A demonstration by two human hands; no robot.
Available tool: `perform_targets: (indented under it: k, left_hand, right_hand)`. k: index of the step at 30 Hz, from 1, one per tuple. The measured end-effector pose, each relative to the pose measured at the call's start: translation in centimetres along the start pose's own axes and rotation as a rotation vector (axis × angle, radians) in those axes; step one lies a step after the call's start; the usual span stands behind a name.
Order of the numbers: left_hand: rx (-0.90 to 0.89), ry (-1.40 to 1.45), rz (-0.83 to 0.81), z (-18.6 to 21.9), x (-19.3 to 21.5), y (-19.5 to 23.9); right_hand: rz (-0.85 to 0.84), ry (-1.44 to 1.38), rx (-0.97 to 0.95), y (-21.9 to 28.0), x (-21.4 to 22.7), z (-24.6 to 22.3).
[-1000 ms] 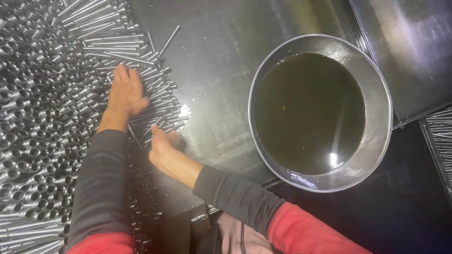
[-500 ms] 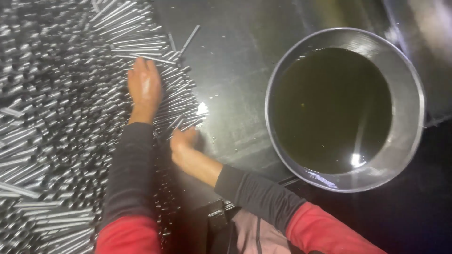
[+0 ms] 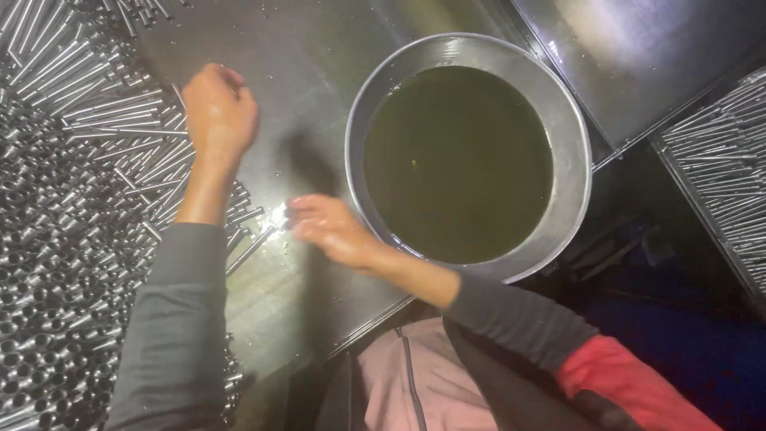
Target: Washing bundles of small metal tubes in a cleaning solution and arranging them into a metal rack.
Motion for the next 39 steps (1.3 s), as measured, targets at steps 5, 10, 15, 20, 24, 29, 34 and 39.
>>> perform_targets:
  k: [5, 10, 15, 20, 24, 29, 34, 39]
  left_hand:
    - [0.02, -0.016, -0.387, 13.2, -5.2, 11.6]
    - [0.335, -0.246, -0.58, 17.8, -12.2, 20.7]
    - [0.556, -0.08, -0.166, 18.8, -15.5, 24.2]
    - [0.703, -0.021, -0.143, 17.4, -18.9, 23.0]
    - [0.794, 0.13, -0.097, 17.9, -17.7, 21.3]
    - [0.972, 0.369, -0.097, 15.7, -20.4, 21.2]
    - [0.994, 0.534, -0.227, 14.3, -23.6, 20.9]
    - [0.986, 0.706, -0.196, 17.1, -19.9, 20.1]
  right_hand:
    - [0.333, 0.566, 0.267, 2.4, 21.9, -8.6]
    - [0.535, 1.05, -0.179, 1.3, 33.3, -10.2]
    - [0.505, 0.839, -0.355, -1.9, 35.8, -7.7]
    - [0.403, 0.783, -0.338, -4.7, 34.9, -4.4]
    - [0.41, 0.694, -0.279, -6.2, 34.6, -3.0]
    - [0.394, 0.496, -0.344, -6.8, 34.0, -0.5]
    - [0.318, 0.309, -0.501, -4.0, 30.6, -5.1]
    - [0.352, 0.108, -0.411, -7.9, 31.8, -0.5]
Point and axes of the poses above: each hand's wrist, its own y-axis away from the middle knuckle, its own x-axis out of the back of the hand, z = x × y, the point moved 3 cm from there along -y, towards the middle knuckle, and after that the axes turned 9 degrees about z, right-handed, at the moved point
